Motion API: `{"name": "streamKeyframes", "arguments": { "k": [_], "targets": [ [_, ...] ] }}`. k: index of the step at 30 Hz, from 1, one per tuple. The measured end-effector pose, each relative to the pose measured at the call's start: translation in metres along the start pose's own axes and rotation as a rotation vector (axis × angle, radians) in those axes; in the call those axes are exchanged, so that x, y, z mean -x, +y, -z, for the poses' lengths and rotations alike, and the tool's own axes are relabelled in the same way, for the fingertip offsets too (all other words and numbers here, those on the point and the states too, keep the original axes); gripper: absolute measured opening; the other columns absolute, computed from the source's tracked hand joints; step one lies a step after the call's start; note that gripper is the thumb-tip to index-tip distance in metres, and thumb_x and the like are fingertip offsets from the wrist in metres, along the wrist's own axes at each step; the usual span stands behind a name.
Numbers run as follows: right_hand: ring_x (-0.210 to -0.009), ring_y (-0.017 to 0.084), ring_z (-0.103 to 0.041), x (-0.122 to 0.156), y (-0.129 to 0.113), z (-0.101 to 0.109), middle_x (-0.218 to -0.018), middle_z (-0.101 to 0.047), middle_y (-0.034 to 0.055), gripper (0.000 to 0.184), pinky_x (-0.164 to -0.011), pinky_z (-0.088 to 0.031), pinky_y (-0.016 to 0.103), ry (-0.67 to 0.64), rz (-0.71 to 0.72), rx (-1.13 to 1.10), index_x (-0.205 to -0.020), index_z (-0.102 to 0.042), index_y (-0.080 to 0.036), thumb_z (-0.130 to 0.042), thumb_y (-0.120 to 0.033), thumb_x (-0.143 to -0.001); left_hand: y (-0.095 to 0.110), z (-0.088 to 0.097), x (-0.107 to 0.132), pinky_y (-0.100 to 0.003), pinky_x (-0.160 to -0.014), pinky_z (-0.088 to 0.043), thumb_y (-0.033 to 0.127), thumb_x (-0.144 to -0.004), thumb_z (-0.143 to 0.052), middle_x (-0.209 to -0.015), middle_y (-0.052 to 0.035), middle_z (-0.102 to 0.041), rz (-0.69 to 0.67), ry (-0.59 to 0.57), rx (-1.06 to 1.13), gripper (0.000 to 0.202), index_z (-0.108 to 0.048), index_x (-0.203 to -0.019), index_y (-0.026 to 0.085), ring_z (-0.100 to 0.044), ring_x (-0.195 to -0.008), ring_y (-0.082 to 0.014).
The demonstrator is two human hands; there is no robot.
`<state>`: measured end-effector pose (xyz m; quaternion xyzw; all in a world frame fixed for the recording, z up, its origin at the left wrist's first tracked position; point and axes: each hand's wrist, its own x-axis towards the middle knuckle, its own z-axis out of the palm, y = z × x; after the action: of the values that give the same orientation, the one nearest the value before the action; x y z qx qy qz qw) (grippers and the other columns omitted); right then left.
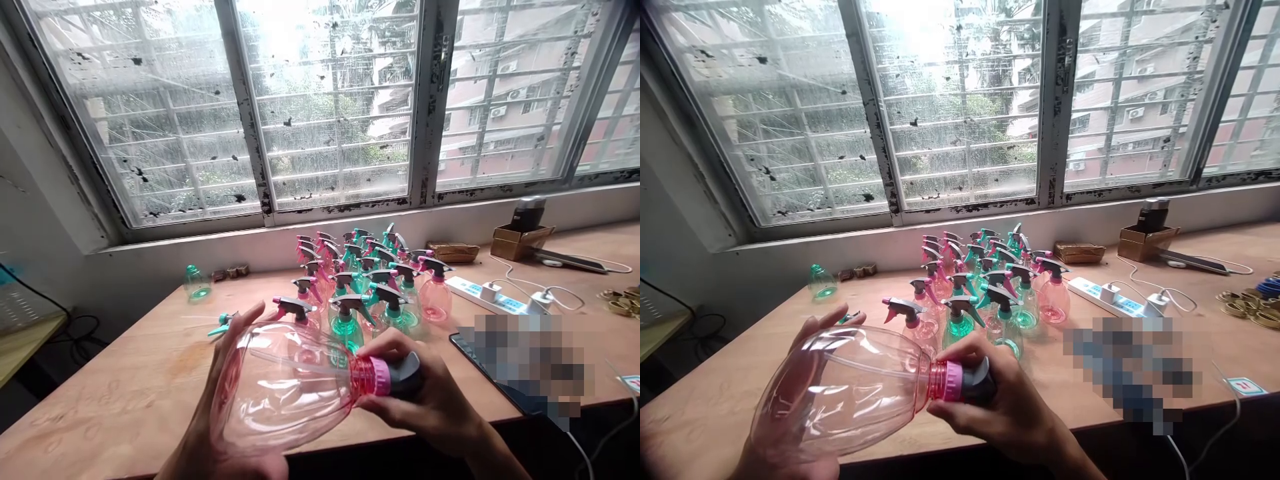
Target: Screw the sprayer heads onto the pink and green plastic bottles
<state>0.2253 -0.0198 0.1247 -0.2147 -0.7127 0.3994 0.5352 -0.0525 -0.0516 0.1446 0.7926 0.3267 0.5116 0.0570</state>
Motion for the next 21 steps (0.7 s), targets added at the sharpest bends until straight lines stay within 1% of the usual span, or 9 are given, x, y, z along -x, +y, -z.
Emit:
{"name": "streamKeyframes", "arguments": {
  "k": [3,6,8,10,12,14,16,19,21],
  "targets": [
    [-0.062,0.013,-0.056,-0.0003,-0.0008,0.0001,-0.082,-0.067,0.0026,0.031,-0.052,-0.045,0.022,0.002,-0.01,-0.033,-0.102,-0.07,-0.019,-0.089,-0.024,-0.078,0.0022,-0.0034,-0.0008,-0.062,-0.118,-0.042,0.063,-0.072,-0.082,-0.169,-0.0095,-0.028,0.02,0.022,0.01,0.109,-0.025,-0.162,0.04,-0.042,-0.147,-0.0447],
    [-0.057,0.012,-0.054,-0.001,-0.002,0.0009,-0.078,-0.067,0.0018,0.029,-0.048,-0.044,0.021,-0.002,-0.039,-0.112,-0.101,-0.069,-0.019,-0.088,-0.025,-0.08,0.0065,-0.0084,-0.0009,-0.062,-0.116,-0.044,0.042,-0.085,-0.079,-0.168,-0.0052,-0.028,-0.028,0.065,0.043,0.094,-0.023,-0.159,0.049,-0.044,-0.147,-0.0396],
    [-0.056,0.012,-0.054,-0.0013,-0.0025,0.0014,-0.078,-0.067,0.0017,0.028,-0.047,-0.043,0.021,-0.003,-0.053,-0.13,-0.099,-0.068,-0.019,-0.088,-0.025,-0.08,0.0077,-0.0094,-0.0003,-0.063,-0.116,-0.043,0.03,-0.093,-0.071,-0.168,-0.0027,-0.03,-0.013,0.051,0.042,0.086,-0.02,-0.158,0.054,-0.045,-0.147,-0.0364],
    [-0.056,0.011,-0.053,-0.0016,-0.0026,0.0018,-0.078,-0.067,0.0014,0.028,-0.048,-0.043,0.021,-0.008,-0.058,-0.123,-0.099,-0.068,-0.019,-0.088,-0.024,-0.08,0.0068,-0.0074,0.0008,-0.065,-0.117,-0.04,0.023,-0.093,-0.07,-0.169,-0.0043,-0.029,0.018,0.009,0.01,0.091,-0.016,-0.16,0.053,-0.044,-0.148,-0.0373],
    [-0.057,0.011,-0.052,-0.0016,-0.0024,0.002,-0.078,-0.066,0.0009,0.028,-0.049,-0.042,0.021,-0.009,-0.055,-0.099,-0.1,-0.068,-0.019,-0.087,-0.024,-0.08,0.005,-0.004,0.0018,-0.067,-0.117,-0.036,0.025,-0.085,-0.079,-0.17,-0.0093,-0.025,0.036,-0.032,-0.031,0.105,-0.01,-0.163,0.045,-0.038,-0.15,-0.0417],
    [-0.059,0.012,-0.052,-0.0015,-0.002,0.0022,-0.079,-0.066,0.0013,0.028,-0.051,-0.042,0.022,-0.009,-0.05,-0.073,-0.101,-0.068,-0.019,-0.087,-0.023,-0.081,0.0039,-0.0012,0.002,-0.069,-0.118,-0.031,0.037,-0.079,-0.086,-0.171,-0.0139,-0.022,0.046,-0.049,-0.045,0.117,-0.006,-0.165,0.038,-0.032,-0.152,-0.0457],
    [-0.061,0.012,-0.053,-0.0012,-0.0015,0.0024,-0.08,-0.066,0.0016,0.029,-0.053,-0.043,0.022,-0.006,-0.047,-0.068,-0.102,-0.069,-0.019,-0.087,-0.023,-0.08,0.004,-0.0007,0.0015,-0.069,-0.12,-0.027,0.049,-0.077,-0.084,-0.172,-0.0149,-0.02,0.074,-0.049,-0.034,0.116,-0.011,-0.165,0.034,-0.03,-0.152,-0.0472],
    [-0.059,0.012,-0.055,-0.0007,-0.001,0.0026,-0.079,-0.067,0.0007,0.03,-0.05,-0.043,0.021,-0.016,-0.059,-0.12,-0.102,-0.068,-0.02,-0.088,-0.023,-0.08,0.0038,-0.0043,0.0,-0.066,-0.12,-0.031,0.043,-0.081,-0.082,-0.172,-0.0114,-0.02,0.119,-0.025,-0.009,0.102,-0.021,-0.163,0.038,-0.035,-0.151,-0.0451],
    [-0.056,0.012,-0.056,-0.0006,-0.001,0.0024,-0.078,-0.067,0.0005,0.03,-0.048,-0.043,0.021,-0.024,-0.069,-0.147,-0.101,-0.068,-0.02,-0.088,-0.024,-0.08,0.0017,-0.0081,-0.0006,-0.063,-0.119,-0.037,0.036,-0.081,-0.084,-0.171,-0.0094,-0.025,0.067,0.016,0.009,0.1,-0.024,-0.161,0.041,-0.039,-0.149,-0.043]
  ]
}}
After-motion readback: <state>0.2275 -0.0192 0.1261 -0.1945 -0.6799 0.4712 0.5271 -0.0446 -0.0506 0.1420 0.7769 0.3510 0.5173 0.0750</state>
